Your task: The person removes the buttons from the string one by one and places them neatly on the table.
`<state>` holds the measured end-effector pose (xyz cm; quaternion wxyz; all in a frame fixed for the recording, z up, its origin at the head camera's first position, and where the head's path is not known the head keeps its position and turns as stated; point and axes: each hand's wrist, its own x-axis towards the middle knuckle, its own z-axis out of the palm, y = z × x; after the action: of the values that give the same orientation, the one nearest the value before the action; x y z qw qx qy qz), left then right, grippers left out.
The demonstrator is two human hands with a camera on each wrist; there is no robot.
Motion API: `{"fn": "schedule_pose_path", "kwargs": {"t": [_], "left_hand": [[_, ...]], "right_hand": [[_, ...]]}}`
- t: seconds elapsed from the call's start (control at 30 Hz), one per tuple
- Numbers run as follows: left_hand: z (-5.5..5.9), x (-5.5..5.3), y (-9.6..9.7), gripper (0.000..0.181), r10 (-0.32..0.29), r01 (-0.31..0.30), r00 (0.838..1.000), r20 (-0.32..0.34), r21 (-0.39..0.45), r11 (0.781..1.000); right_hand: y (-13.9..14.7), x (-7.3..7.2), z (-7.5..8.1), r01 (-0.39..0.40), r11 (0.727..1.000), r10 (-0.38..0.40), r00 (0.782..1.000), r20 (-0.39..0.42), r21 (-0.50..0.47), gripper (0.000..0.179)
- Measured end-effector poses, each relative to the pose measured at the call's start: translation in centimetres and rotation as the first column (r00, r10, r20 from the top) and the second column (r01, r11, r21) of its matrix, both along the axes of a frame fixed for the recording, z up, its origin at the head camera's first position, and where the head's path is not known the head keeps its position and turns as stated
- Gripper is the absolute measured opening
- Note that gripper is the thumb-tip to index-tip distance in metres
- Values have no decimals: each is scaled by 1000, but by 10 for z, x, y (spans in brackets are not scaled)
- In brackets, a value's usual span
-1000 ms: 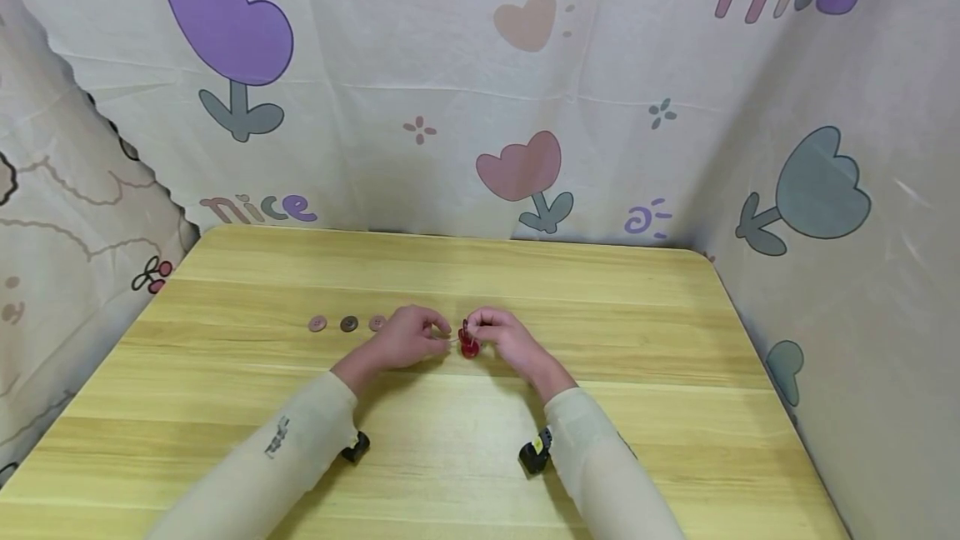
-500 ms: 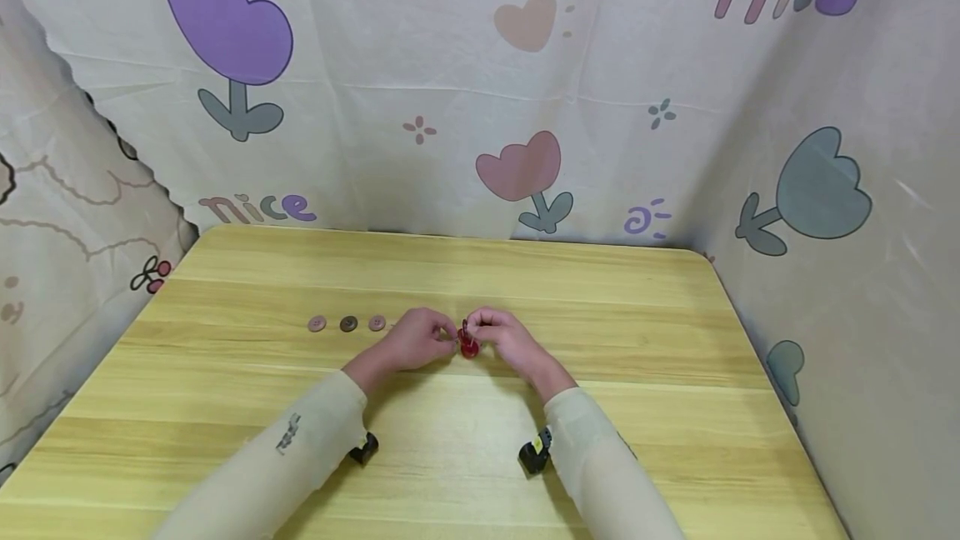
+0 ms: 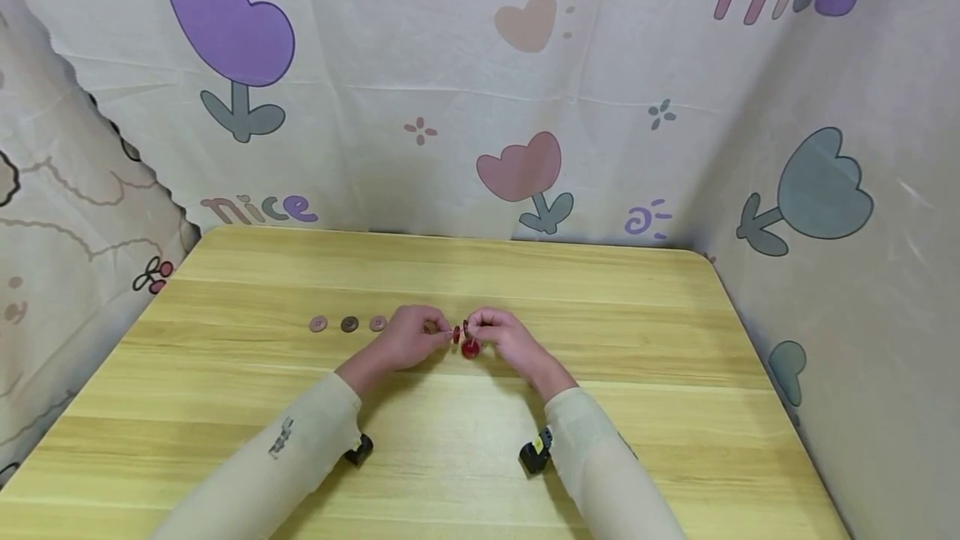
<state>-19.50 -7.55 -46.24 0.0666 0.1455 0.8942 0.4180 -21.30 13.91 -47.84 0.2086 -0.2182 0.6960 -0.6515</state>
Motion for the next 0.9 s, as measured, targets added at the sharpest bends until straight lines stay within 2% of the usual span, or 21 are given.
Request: {"fn": "schedule_pose_path", "kwargs": {"t": [0.13,0.2,0.23,0.4,0.47,0.63,0.8,0.9], "left_hand": [[0,3,-3,11,-27,8,991,127,148,989],[1,4,-4,10,-36,6,987,157,189,982],[1,4,-5,10,-38,8,987,155,193,981],[3,4,-8,9,-23,18,999,49,101,995],[3,4,-10,9,-8,4,999,42,92,996],[8,7,-15,17,19,-28,998,67,132,991],[11,7,-17,22,31,-33,999,16,103,994],[11,6,-17,26,36,-36,999,8,83,996]], "right_hand": [[0,-1,-1,2,1000,-2,1000,-9,5,22],[0,-1,-1,4,1000,-4,1000,-13,5,21],[0,-1,-1,3,1000,-3,1000,-16,4,21],[0,-1,-2,3,1000,-3,1000,-24,4,21],[0,-1,-2,5,1000,-4,1000,-23,4,21],[0,-1,-2,7,1000,-7,1000,-13,0,22],[0,-1,-2,6,1000,-6,1000,-11,-3,22],[0,-1,-2,4,1000,-4,1000,-18,-4,22]]}}
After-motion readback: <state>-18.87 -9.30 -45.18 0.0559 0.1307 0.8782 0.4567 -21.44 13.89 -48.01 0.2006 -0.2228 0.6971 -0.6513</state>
